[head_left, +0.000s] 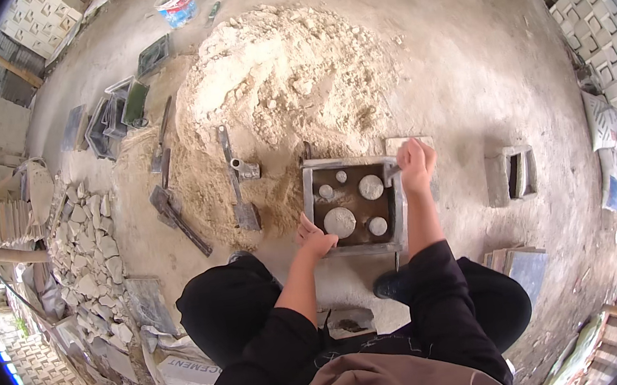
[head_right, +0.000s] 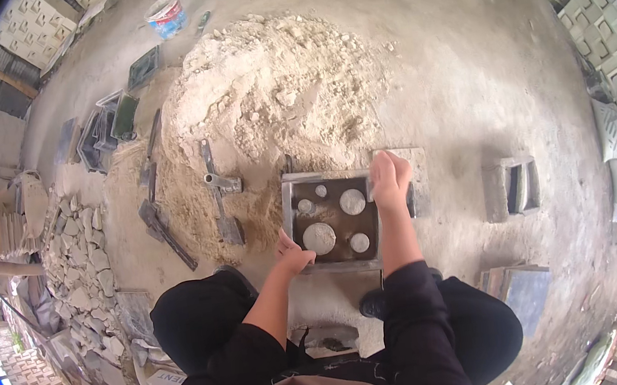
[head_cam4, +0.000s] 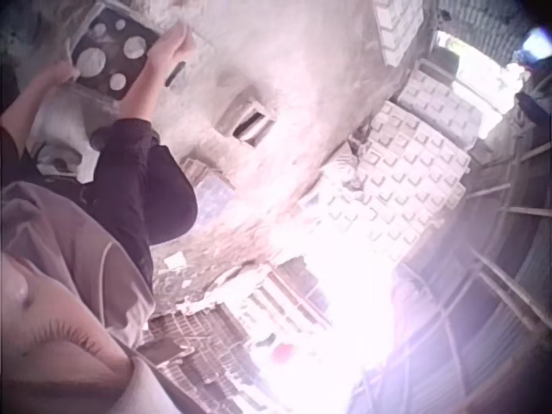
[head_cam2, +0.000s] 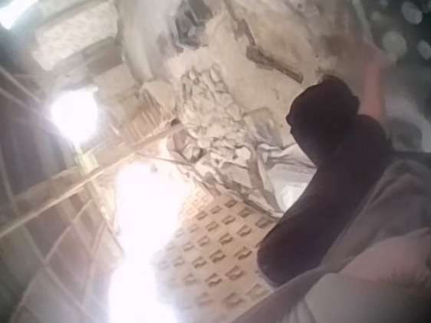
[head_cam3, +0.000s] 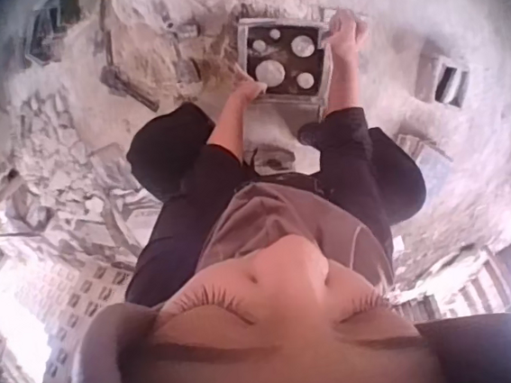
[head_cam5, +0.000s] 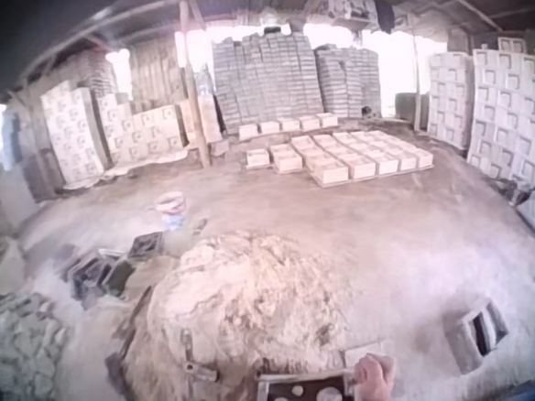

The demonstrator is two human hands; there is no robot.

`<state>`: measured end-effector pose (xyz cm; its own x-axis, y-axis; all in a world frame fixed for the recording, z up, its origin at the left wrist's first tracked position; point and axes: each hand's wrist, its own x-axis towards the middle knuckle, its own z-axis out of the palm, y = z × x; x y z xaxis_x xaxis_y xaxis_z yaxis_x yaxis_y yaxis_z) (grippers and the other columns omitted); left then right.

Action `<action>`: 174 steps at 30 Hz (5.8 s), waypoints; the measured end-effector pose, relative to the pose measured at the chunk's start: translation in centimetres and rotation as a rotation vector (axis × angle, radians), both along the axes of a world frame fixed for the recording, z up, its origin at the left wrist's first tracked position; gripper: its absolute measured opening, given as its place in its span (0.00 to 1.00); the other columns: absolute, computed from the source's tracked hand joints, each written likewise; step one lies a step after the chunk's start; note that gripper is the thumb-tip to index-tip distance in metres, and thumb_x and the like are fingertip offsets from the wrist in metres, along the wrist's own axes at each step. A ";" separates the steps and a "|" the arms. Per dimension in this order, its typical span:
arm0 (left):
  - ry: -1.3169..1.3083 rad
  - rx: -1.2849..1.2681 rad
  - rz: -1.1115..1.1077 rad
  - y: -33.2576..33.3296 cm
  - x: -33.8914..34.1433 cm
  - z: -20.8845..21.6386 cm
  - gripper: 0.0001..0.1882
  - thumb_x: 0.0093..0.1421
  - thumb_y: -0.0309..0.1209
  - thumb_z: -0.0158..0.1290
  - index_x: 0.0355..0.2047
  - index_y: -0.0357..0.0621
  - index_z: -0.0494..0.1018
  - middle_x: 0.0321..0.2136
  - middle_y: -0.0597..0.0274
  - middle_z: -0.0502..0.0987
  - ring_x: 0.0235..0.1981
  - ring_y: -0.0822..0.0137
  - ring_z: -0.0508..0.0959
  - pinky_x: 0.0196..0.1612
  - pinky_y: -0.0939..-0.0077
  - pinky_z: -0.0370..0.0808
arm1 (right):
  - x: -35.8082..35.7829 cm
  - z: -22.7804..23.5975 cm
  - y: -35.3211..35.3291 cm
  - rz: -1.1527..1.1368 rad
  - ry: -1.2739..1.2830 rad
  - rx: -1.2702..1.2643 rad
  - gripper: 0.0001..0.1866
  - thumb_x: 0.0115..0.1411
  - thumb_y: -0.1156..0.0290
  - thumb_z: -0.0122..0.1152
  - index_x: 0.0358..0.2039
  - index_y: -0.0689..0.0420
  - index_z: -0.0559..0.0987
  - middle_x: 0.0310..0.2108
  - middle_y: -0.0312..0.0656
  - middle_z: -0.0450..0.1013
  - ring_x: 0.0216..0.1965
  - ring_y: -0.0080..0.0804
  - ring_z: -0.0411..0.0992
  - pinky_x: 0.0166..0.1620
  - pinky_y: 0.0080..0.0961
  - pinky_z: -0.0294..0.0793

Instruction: The person packs a fine material into circular molds within a square frame by hand, using a small mallet to tamp the material down and a flat tool to level it.

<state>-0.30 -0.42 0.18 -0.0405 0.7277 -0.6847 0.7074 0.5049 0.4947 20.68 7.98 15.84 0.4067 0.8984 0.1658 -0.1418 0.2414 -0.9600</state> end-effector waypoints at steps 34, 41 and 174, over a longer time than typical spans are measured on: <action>-0.008 -0.057 0.001 0.2 0.3 1.4 0.61 0.35 0.37 0.55 0.57 0.42 0.19 0.59 0.44 0.36 0.60 0.43 0.39 0.60 0.55 0.42 | 0.6 -0.2 -2.4 -0.118 -0.003 0.157 0.21 0.58 0.71 0.39 0.08 0.55 0.55 0.07 0.31 0.52 0.10 0.17 0.48 0.14 0.19 0.45; -0.020 -0.132 0.010 0.1 0.4 2.5 0.61 0.34 0.35 0.53 0.57 0.44 0.17 0.59 0.43 0.36 0.60 0.42 0.37 0.60 0.54 0.41 | -0.1 -1.0 -3.1 0.037 -0.073 0.007 0.23 0.60 0.72 0.37 0.07 0.57 0.57 0.06 0.32 0.54 0.10 0.17 0.51 0.14 0.18 0.49; -0.530 -0.192 0.439 -3.1 -4.5 4.1 0.29 0.56 0.40 0.40 0.55 0.36 0.54 0.53 0.49 0.60 0.52 0.58 0.63 0.52 0.71 0.60 | -2.7 0.1 -16.4 0.633 -0.383 -0.149 0.16 0.56 0.70 0.43 0.13 0.61 0.62 0.14 0.32 0.59 0.17 0.20 0.54 0.22 0.21 0.53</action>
